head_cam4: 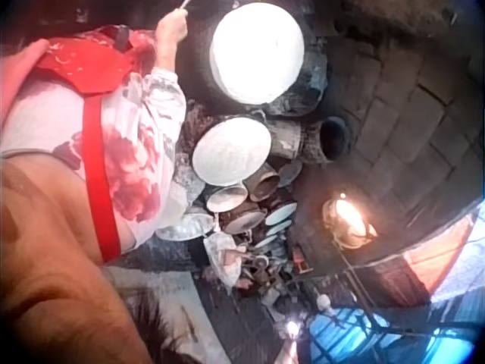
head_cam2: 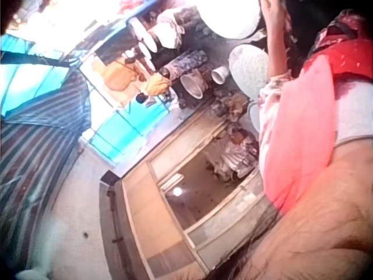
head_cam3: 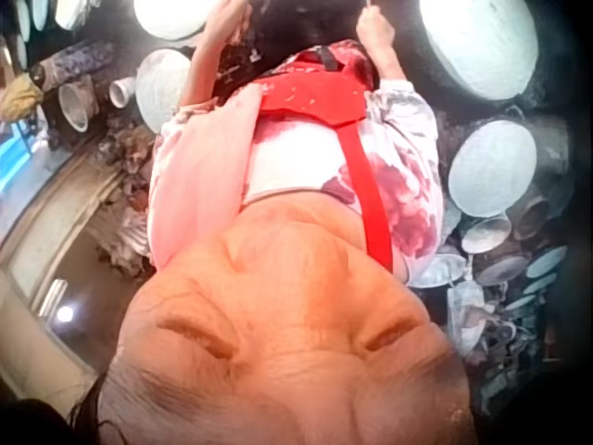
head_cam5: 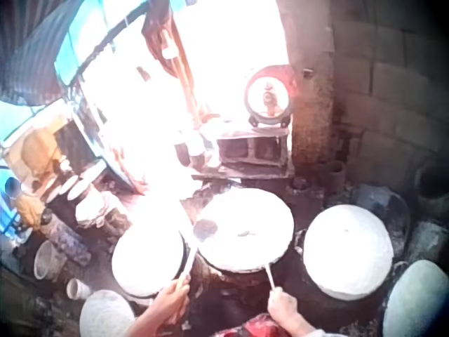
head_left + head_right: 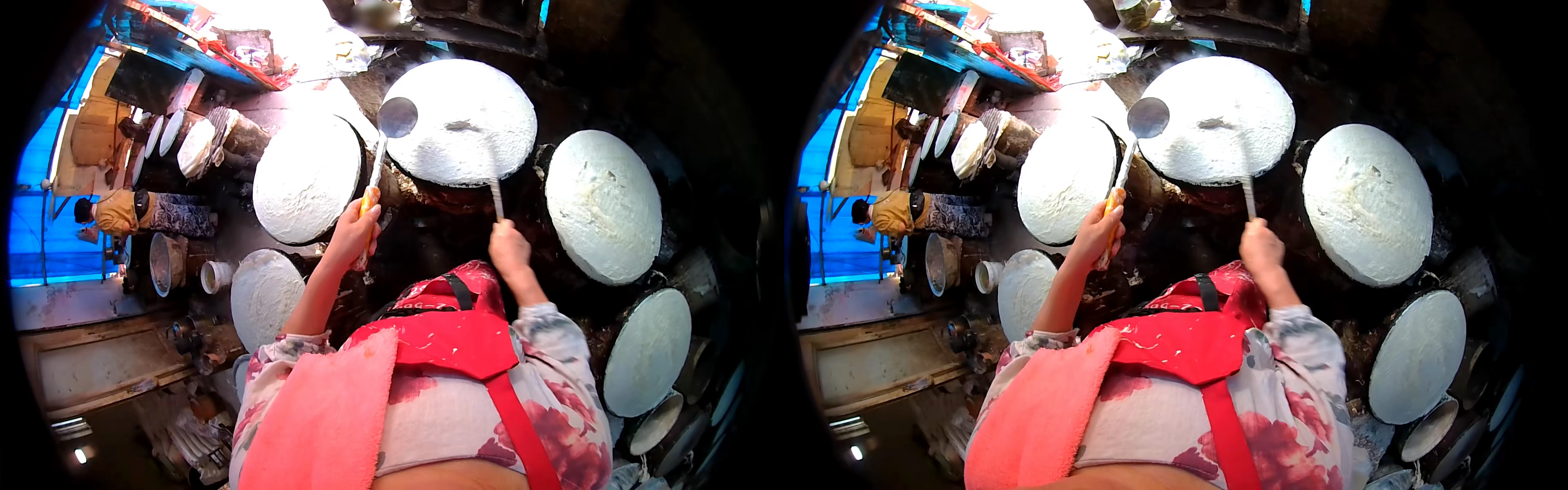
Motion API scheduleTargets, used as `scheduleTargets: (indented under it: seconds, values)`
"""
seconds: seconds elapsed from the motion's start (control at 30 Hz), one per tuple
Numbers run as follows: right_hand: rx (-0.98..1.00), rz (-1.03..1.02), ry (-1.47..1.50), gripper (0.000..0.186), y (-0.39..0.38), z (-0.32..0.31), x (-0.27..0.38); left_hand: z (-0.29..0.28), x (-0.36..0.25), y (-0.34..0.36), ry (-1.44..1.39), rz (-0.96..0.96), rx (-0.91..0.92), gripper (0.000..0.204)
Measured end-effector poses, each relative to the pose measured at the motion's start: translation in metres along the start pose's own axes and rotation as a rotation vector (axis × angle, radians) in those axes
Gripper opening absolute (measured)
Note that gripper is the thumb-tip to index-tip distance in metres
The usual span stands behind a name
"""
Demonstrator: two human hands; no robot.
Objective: The person scoops batter from a bucket using a ladle and spreads it onto hot, circular griddles to cook thin, round cakes. They use a long metal spatula to spread the batter evenly and flip the cakes as they cook, then remove the finished cakes from the griddles.
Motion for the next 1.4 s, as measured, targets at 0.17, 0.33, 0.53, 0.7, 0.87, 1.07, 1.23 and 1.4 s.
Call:
scheduleTargets:
  seconds: [0.17,0.33,0.53,0.7,0.87,1.07,1.23,1.4]
  values:
    - [0.022,-0.088,0.120,0.028,0.024,0.007,0.074,-0.025,-0.021,0.007,0.115,0.005,-0.066,0.025]
    - [-0.031,0.096,0.140,0.031,0.038,-0.003,0.026,-0.017,-0.028,0.017,0.109,-0.017,-0.041,0.028]
    - [0.047,-0.183,0.105,0.029,0.053,0.006,0.075,-0.016,-0.020,0.015,-0.024,-0.069,-0.068,0.024]
    - [0.018,-0.006,0.150,0.033,0.081,-0.020,0.011,-0.008,-0.021,0.010,-0.076,-0.100,-0.039,0.021]
    - [0.221,-0.164,0.263,0.033,0.034,0.023,0.080,0.011,-0.018,0.011,-0.149,-0.134,-0.035,0.022]
    - [0.082,-0.362,0.356,0.027,0.017,-0.012,0.091,0.003,-0.017,-0.030,-0.534,0.012,0.057,0.030]
    - [-0.076,-0.256,0.360,0.029,0.031,-0.036,0.043,0.039,-0.036,-0.019,-0.572,0.001,0.180,0.036]
    - [-0.058,-0.057,0.490,0.034,0.040,-0.023,-0.019,0.074,-0.026,0.012,-0.360,0.053,0.194,0.027]
Point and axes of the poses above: each hand's wrist, its own y-axis towards the middle knuckle, its own z-axis out of the palm, x = y × z, the point moved 6 cm from there along y, towards the middle knuckle, and after that the axes turned 1 degree about x, right-handed, at the moved point
